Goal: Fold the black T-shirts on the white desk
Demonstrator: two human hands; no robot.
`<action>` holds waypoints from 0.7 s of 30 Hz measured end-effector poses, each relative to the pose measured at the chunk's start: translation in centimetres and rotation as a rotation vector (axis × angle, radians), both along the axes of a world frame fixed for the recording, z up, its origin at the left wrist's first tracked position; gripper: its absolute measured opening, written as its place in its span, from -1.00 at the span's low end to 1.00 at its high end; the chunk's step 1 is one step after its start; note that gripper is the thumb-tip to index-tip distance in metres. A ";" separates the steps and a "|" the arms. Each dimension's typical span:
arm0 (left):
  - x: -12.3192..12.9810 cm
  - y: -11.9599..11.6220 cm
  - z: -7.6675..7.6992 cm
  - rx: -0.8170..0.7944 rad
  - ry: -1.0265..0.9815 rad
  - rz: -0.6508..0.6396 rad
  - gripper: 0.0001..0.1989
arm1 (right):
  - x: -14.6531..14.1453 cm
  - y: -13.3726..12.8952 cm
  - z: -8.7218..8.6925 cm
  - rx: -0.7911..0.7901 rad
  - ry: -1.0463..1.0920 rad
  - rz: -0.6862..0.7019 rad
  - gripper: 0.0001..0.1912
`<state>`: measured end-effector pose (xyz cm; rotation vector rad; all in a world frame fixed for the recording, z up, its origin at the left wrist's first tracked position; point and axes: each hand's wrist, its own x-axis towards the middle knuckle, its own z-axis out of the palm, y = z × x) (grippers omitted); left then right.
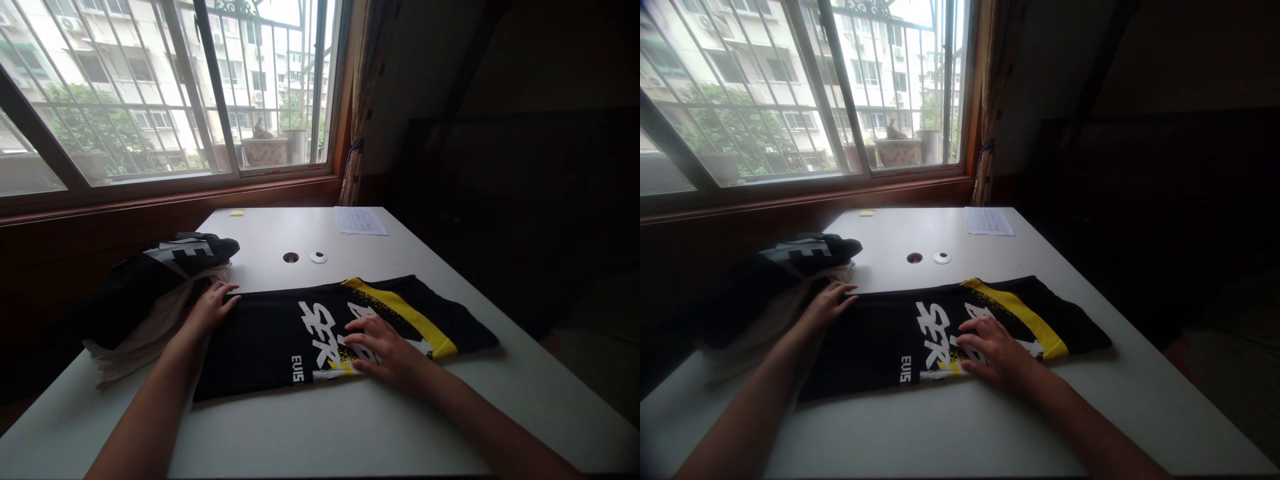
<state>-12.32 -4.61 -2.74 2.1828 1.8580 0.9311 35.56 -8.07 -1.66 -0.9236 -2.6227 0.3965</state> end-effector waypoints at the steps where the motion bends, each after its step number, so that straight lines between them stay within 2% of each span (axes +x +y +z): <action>1: 0.0 0.1 -0.2 -0.011 0.008 -0.008 -0.63 | -0.2 -0.1 0.0 0.002 -0.006 0.025 -0.56; 4: -0.4 0.2 -0.6 0.009 0.040 0.005 -0.64 | -0.4 -0.1 0.1 0.004 -0.019 0.073 -0.51; 6: -0.5 0.1 -0.4 0.047 0.075 0.000 -0.64 | -0.1 0.0 0.4 0.000 -0.019 0.086 -0.49; 8: -0.3 -0.2 0.5 0.087 0.120 -0.031 -0.68 | 0.8 0.1 0.7 -0.004 -0.013 0.080 -0.47; 11: 1.4 -1.1 2.8 0.107 0.178 -0.123 -0.80 | 3.0 0.0 1.4 -0.011 -0.017 0.027 -0.48; 13: 3.4 -2.1 4.5 0.042 0.189 -0.242 -0.79 | 5.2 -0.4 1.7 0.008 -0.033 -0.026 -0.52; 16: 7.1 -4.3 6.4 -0.163 0.205 -0.457 -0.77 | 9.7 -1.0 1.8 0.080 -0.094 -0.129 -0.58; 19: 10.2 -7.4 6.8 -0.221 0.290 -0.569 -0.72 | 15.3 -1.6 1.1 0.124 -0.182 -0.266 -0.64; 21: 11.1 -9.6 6.2 -0.195 0.338 -0.580 -0.51 | 19.0 -1.8 0.2 0.201 -0.217 -0.327 -0.64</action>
